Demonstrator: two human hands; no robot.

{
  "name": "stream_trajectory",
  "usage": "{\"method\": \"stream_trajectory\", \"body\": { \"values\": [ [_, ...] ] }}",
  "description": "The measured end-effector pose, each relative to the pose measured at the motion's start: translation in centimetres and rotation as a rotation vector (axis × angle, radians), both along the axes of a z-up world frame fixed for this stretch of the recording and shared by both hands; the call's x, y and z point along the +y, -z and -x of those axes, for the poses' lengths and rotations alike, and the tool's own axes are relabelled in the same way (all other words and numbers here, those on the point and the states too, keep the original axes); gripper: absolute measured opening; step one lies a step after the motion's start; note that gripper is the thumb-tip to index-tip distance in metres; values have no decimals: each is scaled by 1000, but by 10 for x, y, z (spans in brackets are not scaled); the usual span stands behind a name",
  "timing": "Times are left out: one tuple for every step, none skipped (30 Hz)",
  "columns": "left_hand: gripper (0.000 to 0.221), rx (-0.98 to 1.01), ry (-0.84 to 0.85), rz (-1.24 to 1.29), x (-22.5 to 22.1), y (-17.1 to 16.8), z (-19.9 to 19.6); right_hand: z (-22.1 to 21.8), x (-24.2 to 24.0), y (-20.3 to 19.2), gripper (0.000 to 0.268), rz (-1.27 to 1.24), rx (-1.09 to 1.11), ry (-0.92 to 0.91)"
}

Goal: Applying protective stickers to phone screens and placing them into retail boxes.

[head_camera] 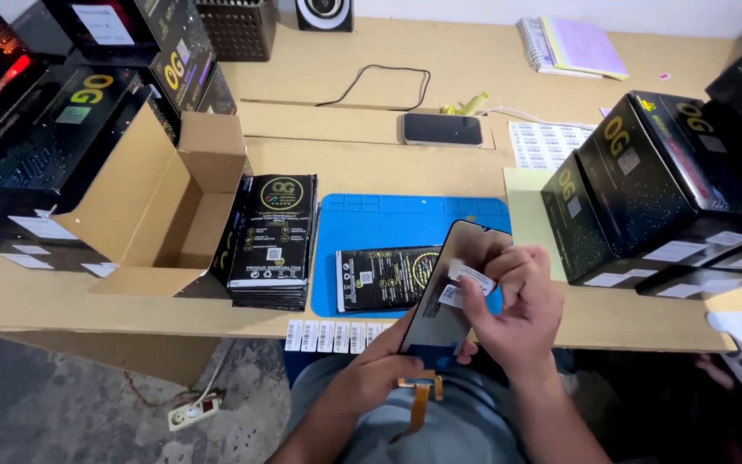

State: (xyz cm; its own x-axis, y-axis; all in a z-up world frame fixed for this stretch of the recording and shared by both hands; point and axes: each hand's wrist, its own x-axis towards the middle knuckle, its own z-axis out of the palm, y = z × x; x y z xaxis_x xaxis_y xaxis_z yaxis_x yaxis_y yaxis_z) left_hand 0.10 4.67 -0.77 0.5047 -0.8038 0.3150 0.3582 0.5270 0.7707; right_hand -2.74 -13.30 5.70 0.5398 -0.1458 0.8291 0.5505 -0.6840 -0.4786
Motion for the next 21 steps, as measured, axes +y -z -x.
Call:
{"method": "stream_trajectory", "body": {
  "values": [
    [69,-3,-1,0,-1,-1,-2,-2,0,-1,38,0,-3,-1],
    [72,-4,1,1,0,0,-2,-1,0,-1,39,-4,-4,2],
    [76,-6,4,2,0,0,-2,-1,0,-1,40,-9,-5,5],
    [76,-7,3,1,2,-1,-2,-2,1,0,40,-10,-6,4],
    [73,-58,-3,0,3,-1,-2,-3,1,1,40,2,-8,8],
    [70,-104,-4,-2,4,-2,-1,-2,0,3,41,13,-5,16],
    [70,-101,-1,-3,4,-4,1,-2,0,6,41,11,-1,20],
    [68,-122,-19,-3,4,-7,1,-3,-1,8,39,50,4,67],
    [67,-142,-38,-3,5,-11,1,-4,-2,10,38,89,10,114],
    [67,-144,-38,-2,4,-9,1,-4,-2,5,38,90,9,113],
    [67,-123,-45,-29,5,-7,1,-3,-2,0,45,102,50,150],
    [66,-99,-52,-57,5,-5,2,-1,-2,-5,52,113,94,186],
    [66,-98,-52,-57,6,-7,3,2,-2,-9,52,113,95,185],
    [63,-131,-65,-61,6,-10,3,4,-3,-13,55,84,191,205],
    [60,-163,-78,-66,7,-13,3,7,-4,-18,58,56,287,225],
    [60,-167,-76,-64,8,-9,2,7,-9,-18,58,57,283,227],
    [64,-148,-69,-58,9,-6,0,8,-15,-18,55,55,324,235],
    [68,-125,-61,-52,10,-2,1,10,-20,-17,53,53,368,242],
    [68,-125,-60,-51,10,-2,0,9,-22,-17,53,54,369,244],
    [71,-103,-44,-56,9,-2,-1,8,-25,-16,50,19,345,241],
    [74,-81,-29,-61,9,-2,-3,7,-27,-15,52,-15,322,237]
  ]
}}
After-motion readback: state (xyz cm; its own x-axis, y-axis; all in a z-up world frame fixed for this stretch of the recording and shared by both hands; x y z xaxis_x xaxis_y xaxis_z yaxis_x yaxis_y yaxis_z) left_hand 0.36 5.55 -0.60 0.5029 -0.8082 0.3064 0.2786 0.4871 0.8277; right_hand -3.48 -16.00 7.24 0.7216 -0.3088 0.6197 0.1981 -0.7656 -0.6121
